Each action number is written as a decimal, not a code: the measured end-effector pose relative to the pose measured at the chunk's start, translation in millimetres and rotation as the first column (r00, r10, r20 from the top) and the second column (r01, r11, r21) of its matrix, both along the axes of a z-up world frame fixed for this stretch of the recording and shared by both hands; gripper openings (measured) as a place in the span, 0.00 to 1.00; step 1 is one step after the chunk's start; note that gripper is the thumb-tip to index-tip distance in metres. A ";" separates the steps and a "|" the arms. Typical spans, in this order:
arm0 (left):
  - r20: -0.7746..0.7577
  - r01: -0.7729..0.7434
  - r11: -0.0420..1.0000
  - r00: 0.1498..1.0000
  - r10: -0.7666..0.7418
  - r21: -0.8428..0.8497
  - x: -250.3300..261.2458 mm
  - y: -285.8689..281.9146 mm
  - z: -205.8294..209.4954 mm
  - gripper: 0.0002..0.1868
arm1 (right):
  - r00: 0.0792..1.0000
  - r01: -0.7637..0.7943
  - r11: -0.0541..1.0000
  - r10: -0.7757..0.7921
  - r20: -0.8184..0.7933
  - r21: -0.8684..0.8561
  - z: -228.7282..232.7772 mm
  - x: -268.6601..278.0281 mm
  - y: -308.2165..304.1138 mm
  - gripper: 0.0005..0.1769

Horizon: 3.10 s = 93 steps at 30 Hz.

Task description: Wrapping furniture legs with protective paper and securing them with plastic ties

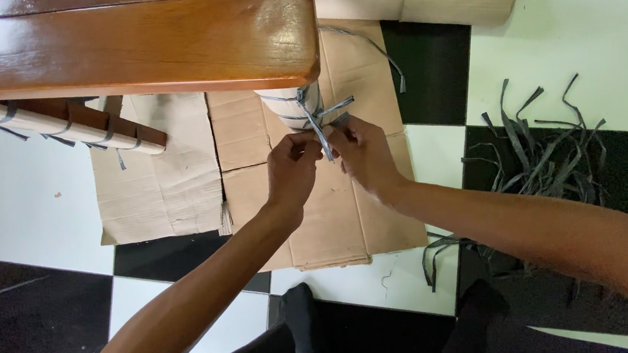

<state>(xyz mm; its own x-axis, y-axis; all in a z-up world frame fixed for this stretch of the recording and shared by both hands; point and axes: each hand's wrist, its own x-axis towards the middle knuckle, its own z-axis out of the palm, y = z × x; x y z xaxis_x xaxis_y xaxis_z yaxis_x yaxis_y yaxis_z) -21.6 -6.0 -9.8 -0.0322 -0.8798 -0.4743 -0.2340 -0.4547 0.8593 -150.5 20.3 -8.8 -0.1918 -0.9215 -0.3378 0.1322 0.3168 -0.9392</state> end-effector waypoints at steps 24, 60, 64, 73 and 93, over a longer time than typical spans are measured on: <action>0.353 0.303 0.683 0.933 -0.070 -0.664 13.4 -1.5 6.7 0.04 | 0.993 -0.096 0.994 0.099 0.061 -0.048 7.0 -11.4 -5.6 0.09; 0.600 0.755 0.631 0.591 -0.539 -0.178 62.5 9.6 -53.1 0.12 | 0.229 -0.102 0.782 0.620 -0.751 0.614 -157.3 -392.8 56.1 0.21; 0.598 0.778 0.626 0.522 -0.608 -0.043 43.2 13.3 -48.9 0.13 | 0.247 -0.191 0.592 0.801 -0.545 0.783 -142.9 -350.3 61.8 0.28; 0.578 0.787 0.607 0.548 -0.605 -0.112 48.5 9.7 -73.8 0.13 | 0.102 -0.170 0.812 0.578 -0.810 0.558 -179.3 -350.4 58.7 0.23; 0.901 0.893 0.350 0.371 -0.223 -0.282 86.7 -128.8 -51.9 0.05 | 0.701 -0.516 0.808 0.208 -0.682 -0.284 -94.1 -61.4 -96.8 0.06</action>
